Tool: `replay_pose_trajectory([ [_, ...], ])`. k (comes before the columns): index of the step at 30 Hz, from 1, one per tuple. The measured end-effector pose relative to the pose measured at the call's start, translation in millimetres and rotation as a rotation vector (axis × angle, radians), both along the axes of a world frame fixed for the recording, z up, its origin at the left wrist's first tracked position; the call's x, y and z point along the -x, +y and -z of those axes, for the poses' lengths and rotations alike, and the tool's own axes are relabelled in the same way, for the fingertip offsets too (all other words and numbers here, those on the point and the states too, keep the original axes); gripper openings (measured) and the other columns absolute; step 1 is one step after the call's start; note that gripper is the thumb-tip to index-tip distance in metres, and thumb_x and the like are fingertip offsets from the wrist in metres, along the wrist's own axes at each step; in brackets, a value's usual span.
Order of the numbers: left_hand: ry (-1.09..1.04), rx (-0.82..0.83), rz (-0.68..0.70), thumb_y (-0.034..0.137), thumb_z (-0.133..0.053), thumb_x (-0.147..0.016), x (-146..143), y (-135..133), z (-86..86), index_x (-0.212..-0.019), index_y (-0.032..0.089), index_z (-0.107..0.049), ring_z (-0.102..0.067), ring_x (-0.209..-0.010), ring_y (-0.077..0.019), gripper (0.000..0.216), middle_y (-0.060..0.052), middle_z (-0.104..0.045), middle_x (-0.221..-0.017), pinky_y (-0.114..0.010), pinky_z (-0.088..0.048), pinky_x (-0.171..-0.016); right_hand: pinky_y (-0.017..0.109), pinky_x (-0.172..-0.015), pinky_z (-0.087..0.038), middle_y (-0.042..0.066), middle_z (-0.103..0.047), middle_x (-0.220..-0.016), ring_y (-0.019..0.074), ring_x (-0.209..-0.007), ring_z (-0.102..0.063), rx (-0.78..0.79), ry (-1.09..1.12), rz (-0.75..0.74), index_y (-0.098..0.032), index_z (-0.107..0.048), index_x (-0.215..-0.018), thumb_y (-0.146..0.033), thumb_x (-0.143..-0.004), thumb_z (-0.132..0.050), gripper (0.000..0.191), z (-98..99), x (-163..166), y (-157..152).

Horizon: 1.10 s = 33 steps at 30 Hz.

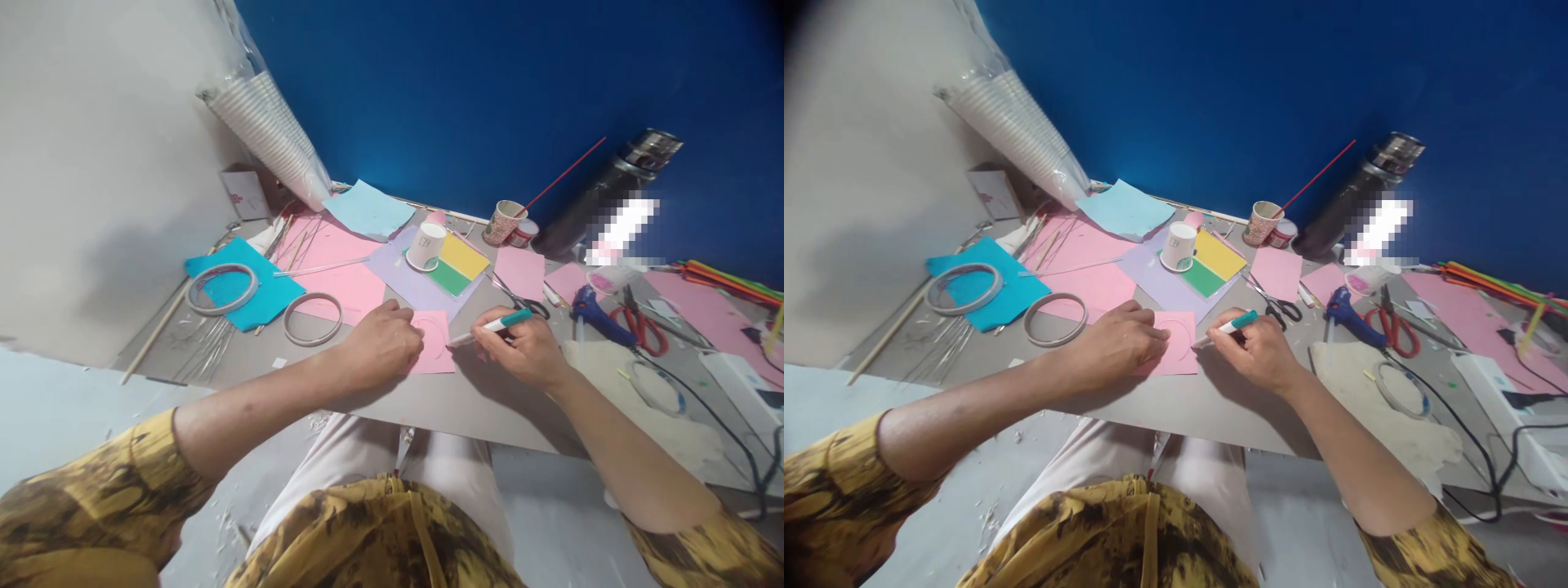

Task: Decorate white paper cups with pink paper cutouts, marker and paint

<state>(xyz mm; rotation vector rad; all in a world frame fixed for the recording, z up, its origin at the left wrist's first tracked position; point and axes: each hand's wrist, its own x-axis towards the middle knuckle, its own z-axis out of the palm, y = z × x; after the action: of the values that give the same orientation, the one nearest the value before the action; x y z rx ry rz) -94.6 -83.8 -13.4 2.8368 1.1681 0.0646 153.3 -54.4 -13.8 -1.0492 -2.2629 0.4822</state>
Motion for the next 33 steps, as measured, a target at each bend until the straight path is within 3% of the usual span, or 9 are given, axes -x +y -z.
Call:
replay_pose_trajectory([
  [11,-0.006,-0.007,-0.032,0.013,-0.053,-0.094,-0.4,-2.0,3.7,-0.076,0.018,-0.064,-0.056,-0.079,-0.0215,0.022,-0.006,-0.07,-0.073,-0.036,-0.028,-0.071,0.023,-0.048,-0.045,0.0,-0.071,-0.063,0.0111,-0.045,-0.059,-0.04,0.046,0.045,-0.019,-0.067,-0.076,-0.026,-0.09,-0.059,0.017,4.2,2.3,9.9],
  [15,0.017,-0.015,-0.051,0.013,-0.052,-0.095,-1.7,-2.9,1.5,-0.078,0.018,-0.065,-0.056,-0.081,-0.0222,0.022,-0.006,-0.07,-0.073,-0.036,-0.027,-0.071,0.023,-0.051,-0.045,-0.002,-0.066,-0.056,0.0116,-0.047,-0.06,-0.03,0.008,-0.006,-0.02,-0.065,-0.075,-0.025,-0.091,-0.058,0.019,1.1,-0.2,5.3],
  [23,0.041,-0.021,-0.035,0.01,-0.056,-0.089,-2.0,-5.0,-1.6,-0.072,0.018,-0.064,-0.055,-0.08,-0.0228,0.02,-0.008,-0.07,-0.075,-0.037,-0.028,-0.073,0.023,-0.052,-0.044,0.0,-0.071,-0.069,0.0096,-0.049,-0.059,-0.013,-0.001,-0.113,-0.02,-0.065,-0.076,-0.024,-0.095,-0.057,0.021,-5.7,1.7,-19.4],
  [29,0.025,-0.036,-0.038,0.014,-0.051,-0.095,0.1,-2.9,2.8,-0.079,0.016,-0.066,-0.056,-0.08,-0.0233,0.022,-0.007,-0.066,-0.07,-0.037,-0.03,-0.075,0.023,-0.049,-0.043,-0.001,-0.069,-0.065,0.0106,-0.047,-0.058,-0.022,0.107,0.047,-0.02,-0.064,-0.077,-0.024,-0.093,-0.059,0.017,-7.3,-2.9,-20.8],
  [33,0.041,-0.027,-0.044,0.014,-0.051,-0.095,0.7,-2.2,-1.3,-0.078,0.015,-0.066,-0.055,-0.077,-0.0226,0.023,-0.007,-0.064,-0.069,-0.037,-0.032,-0.075,0.022,-0.053,-0.044,-0.001,-0.07,-0.067,0.0095,-0.048,-0.058,-0.039,-0.005,-0.017,-0.02,-0.062,-0.073,-0.021,-0.093,-0.057,0.021,-6.5,1.2,-22.1],
])
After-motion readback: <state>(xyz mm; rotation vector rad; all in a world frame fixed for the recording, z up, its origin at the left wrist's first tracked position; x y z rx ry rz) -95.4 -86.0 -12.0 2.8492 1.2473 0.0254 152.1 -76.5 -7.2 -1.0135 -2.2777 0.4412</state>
